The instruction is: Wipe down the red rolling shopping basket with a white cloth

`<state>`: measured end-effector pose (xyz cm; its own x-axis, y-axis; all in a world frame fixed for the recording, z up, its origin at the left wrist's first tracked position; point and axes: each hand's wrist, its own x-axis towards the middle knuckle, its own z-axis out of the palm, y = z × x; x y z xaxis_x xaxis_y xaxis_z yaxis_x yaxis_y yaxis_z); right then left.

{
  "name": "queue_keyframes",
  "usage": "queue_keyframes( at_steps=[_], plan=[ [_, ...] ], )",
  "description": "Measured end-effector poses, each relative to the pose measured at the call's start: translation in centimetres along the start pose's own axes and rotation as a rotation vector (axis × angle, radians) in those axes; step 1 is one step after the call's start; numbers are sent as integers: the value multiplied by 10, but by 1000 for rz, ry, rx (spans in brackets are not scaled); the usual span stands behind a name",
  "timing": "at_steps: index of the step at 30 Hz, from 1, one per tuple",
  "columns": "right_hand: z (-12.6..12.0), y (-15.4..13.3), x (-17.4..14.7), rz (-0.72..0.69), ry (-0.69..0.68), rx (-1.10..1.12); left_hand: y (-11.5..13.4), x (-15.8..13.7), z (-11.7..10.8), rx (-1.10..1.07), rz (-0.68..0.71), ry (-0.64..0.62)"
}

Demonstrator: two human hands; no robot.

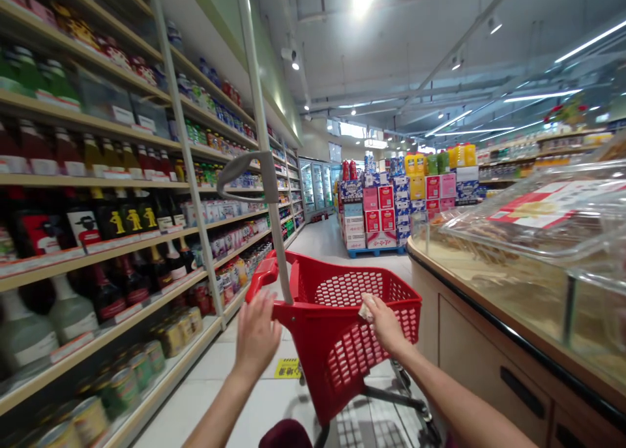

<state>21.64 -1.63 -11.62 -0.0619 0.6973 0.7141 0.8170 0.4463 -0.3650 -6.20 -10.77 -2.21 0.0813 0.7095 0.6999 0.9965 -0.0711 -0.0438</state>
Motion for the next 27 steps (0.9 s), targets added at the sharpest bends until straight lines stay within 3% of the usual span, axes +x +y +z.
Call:
queue_keyframes(
  at_steps=[1,5,9,11,13,16,19,25,27],
  plan=[
    [2,-17,5,-34,-25,54,-14,7,-2,35,-85,-19],
    [13,-106,18,-175,-102,287,-47,27,0,55,-84,-210],
    [12,-179,11,-293,-134,435,-40,24,-5,57,-28,-154],
    [-4,-199,14,-409,-127,476,-30,17,-12,37,12,-122],
    [-30,-211,36,-495,-15,462,-18,11,-21,12,36,-106],
    [-76,-212,91,-511,211,281,3,7,-32,-25,57,-88],
    [-102,-183,122,-571,204,40,21,7,-33,-107,83,-84],
    [-86,-86,54,-790,-157,-174,50,10,-19,-204,112,-72],
    [-85,-79,49,-754,-94,-132,61,12,-17,-232,134,-90]
  ],
)
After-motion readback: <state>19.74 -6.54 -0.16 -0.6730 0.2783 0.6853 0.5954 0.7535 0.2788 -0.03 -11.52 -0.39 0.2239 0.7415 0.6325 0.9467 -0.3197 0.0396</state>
